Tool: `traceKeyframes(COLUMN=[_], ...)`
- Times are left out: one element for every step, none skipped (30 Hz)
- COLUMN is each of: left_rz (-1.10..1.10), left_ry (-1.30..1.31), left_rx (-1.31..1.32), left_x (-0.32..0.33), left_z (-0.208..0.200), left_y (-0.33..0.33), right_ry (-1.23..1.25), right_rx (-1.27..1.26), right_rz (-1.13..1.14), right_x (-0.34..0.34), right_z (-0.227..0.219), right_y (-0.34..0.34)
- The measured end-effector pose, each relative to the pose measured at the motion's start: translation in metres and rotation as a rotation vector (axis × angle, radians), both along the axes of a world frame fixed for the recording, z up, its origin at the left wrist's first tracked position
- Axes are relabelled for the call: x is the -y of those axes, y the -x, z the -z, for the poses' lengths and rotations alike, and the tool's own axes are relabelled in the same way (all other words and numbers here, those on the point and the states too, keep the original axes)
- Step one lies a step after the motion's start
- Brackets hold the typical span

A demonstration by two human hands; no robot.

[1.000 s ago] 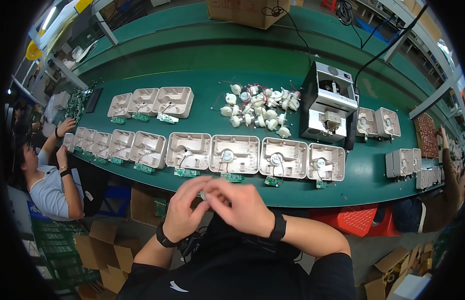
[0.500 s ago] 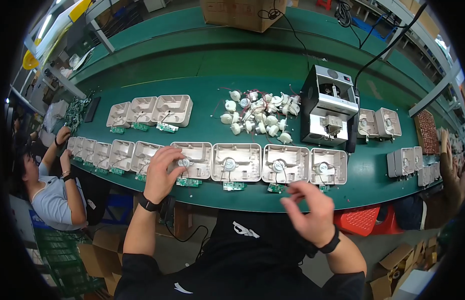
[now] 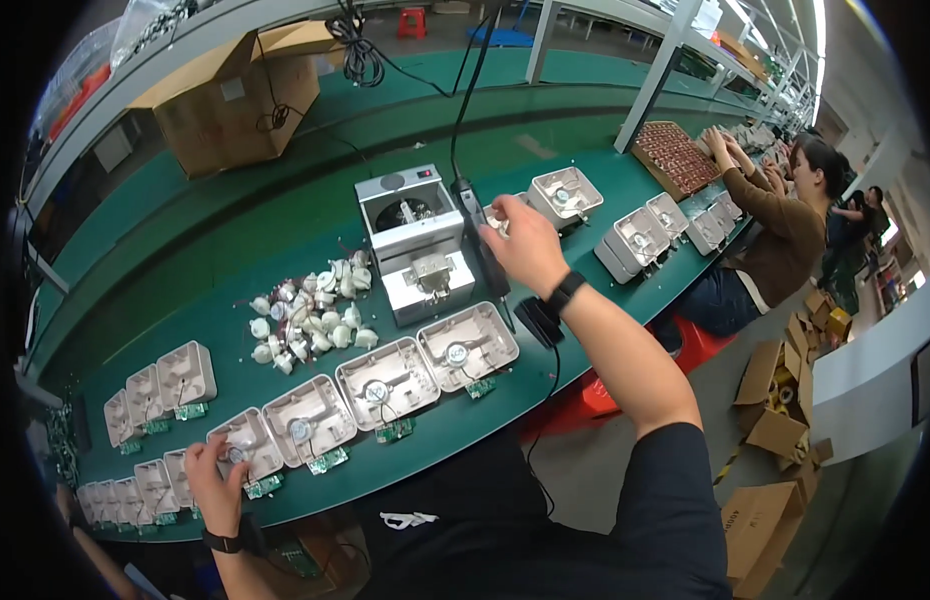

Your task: Assembling electronic components by inserting small parts into a housing and using an electric screwdriver to secure them.

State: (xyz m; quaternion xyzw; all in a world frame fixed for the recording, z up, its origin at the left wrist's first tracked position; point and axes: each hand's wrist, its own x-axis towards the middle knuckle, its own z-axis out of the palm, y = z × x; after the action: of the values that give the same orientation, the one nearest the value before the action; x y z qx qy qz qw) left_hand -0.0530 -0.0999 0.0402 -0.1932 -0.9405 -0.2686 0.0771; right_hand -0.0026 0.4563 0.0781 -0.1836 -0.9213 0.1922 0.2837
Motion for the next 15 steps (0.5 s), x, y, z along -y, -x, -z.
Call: traceKeyframes(left_rz=[0.003,0.002,0.006,0.012,0.01,0.004,0.022,0.038,0.056,0.048,0.056,0.065,0.076,0.073,0.085], left_ry=[0.016,0.017,0.03,0.044,0.06,0.063,0.061,0.063,0.063,0.067,0.061,0.054,0.042,0.039,0.034], left_rx=[-0.002,-0.012,-0.024,-0.036,-0.044,-0.047,-0.064,-0.076,-0.088,-0.081,-0.068,-0.054,-0.039,-0.03,-0.018], left_x=[-0.002,-0.002,-0.003,-0.005,-0.004,-0.005,-0.008,-0.01,-0.012,-0.012,-0.013,-0.015,-0.018,-0.02,-0.023], left_z=[0.0,0.0,-0.001,-0.001,-0.002,-0.002,-0.001,0.0,0.0,-0.002,-0.004,-0.006,-0.006,-0.006,-0.008], left_y=[0.0,-0.001,-0.003,-0.003,-0.005,-0.004,-0.002,0.0,0.002,0.003,0.004,0.004,0.004,0.002,0.001], right_ry=[-0.103,-0.101,-0.099,-0.097,-0.092,-0.09,-0.102,-0.112,-0.123,-0.12,-0.061,-0.002,0.052,0.049,0.234], right_rx=[0.039,0.03,0.111,0.195,0.28,0.277,0.309,0.345,0.383,0.388,0.327,0.267,0.207,0.217,0.13], right_rz=[0.024,0.023,0.057,0.092,0.118,0.112,0.137,0.159,0.182,0.173,0.144,0.117,0.093,0.091,0.033], right_x=[-0.012,-0.019,-0.024,-0.03,-0.028,-0.029,-0.029,-0.026,-0.023,-0.019,-0.019,-0.019,-0.022,-0.025,-0.027], right_z=[0.005,0.011,0.015,0.019,0.018,0.017,0.016,0.015,0.014,0.01,0.004,-0.004,-0.014,-0.022,-0.029], right_y=[0.012,0.026,0.039,0.049,0.058,0.062,0.065,0.068,0.068,0.067,0.06,0.051,0.042,0.027,0.006])
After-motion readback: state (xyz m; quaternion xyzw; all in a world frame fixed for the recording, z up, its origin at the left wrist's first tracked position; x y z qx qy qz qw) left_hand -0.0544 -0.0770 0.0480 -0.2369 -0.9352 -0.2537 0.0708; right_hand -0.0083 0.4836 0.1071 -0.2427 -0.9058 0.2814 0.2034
